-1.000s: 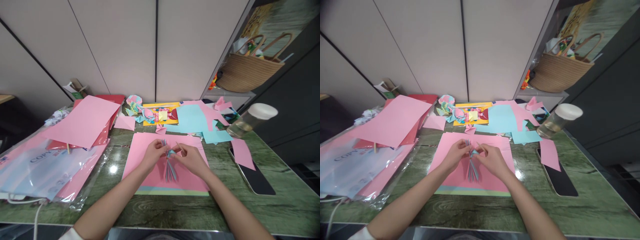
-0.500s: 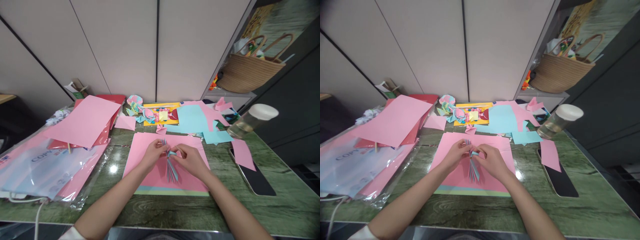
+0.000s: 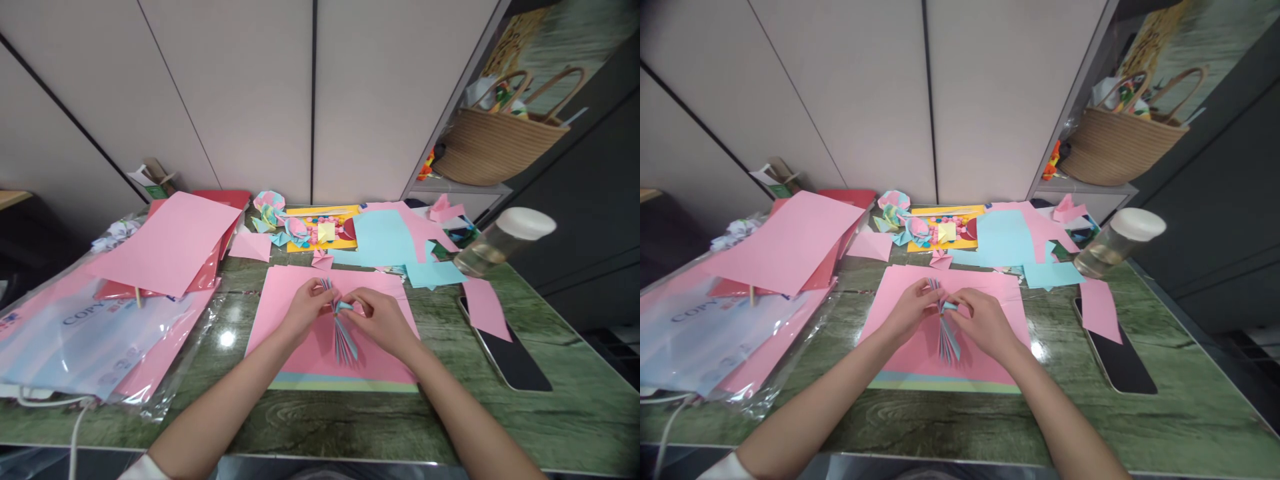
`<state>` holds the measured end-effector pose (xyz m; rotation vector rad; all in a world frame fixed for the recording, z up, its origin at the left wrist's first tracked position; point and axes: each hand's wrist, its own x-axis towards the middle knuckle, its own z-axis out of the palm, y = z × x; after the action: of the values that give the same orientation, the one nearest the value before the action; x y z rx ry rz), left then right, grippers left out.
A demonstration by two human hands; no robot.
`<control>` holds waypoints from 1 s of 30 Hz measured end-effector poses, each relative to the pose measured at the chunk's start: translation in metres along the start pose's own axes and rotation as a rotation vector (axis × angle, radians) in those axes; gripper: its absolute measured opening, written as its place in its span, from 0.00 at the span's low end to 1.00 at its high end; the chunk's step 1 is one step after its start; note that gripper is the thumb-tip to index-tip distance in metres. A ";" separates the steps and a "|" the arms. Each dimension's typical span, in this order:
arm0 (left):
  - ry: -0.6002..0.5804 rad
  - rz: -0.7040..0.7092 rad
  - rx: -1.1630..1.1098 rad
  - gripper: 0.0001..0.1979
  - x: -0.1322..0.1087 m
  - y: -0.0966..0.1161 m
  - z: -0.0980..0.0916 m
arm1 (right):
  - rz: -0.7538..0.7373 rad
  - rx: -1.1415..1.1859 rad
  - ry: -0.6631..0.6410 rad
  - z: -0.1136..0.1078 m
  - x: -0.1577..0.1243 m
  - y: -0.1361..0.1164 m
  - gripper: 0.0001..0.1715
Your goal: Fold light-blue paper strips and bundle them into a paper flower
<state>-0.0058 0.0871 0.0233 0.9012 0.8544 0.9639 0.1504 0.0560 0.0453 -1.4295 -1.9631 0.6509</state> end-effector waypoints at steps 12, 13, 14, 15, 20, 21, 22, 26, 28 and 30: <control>0.011 -0.036 0.002 0.14 -0.001 0.001 0.000 | 0.050 0.026 0.004 0.000 0.000 0.000 0.09; 0.011 -0.038 -0.002 0.14 -0.001 0.001 0.000 | 0.070 0.040 0.008 0.000 0.000 0.001 0.09; 0.012 -0.037 -0.010 0.14 -0.001 0.002 0.000 | 0.095 0.065 0.016 0.000 0.000 0.001 0.10; 0.011 -0.035 -0.021 0.14 -0.001 0.002 0.000 | 0.121 0.099 0.023 0.001 0.000 0.002 0.11; 0.004 -0.065 -0.061 0.14 -0.001 0.004 0.000 | 0.175 0.287 0.003 -0.001 0.002 0.006 0.16; -0.002 -0.078 -0.069 0.15 0.000 0.004 -0.001 | 0.167 0.310 -0.018 -0.002 0.003 0.006 0.16; -0.005 -0.092 -0.077 0.14 0.000 0.003 -0.001 | 0.152 0.331 -0.043 -0.004 0.004 0.005 0.16; -0.021 -0.137 -0.075 0.13 0.002 0.004 -0.001 | 0.090 0.424 -0.174 -0.013 0.006 0.001 0.14; -0.065 -0.148 -0.059 0.14 0.001 0.005 -0.001 | 0.091 0.473 -0.246 -0.018 0.006 0.001 0.14; -0.107 -0.169 -0.038 0.14 0.000 0.006 0.000 | 0.116 0.506 -0.289 -0.021 0.005 0.003 0.13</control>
<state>-0.0078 0.0886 0.0292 0.8273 0.8047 0.7760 0.1659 0.0625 0.0584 -1.1828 -1.7481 1.3614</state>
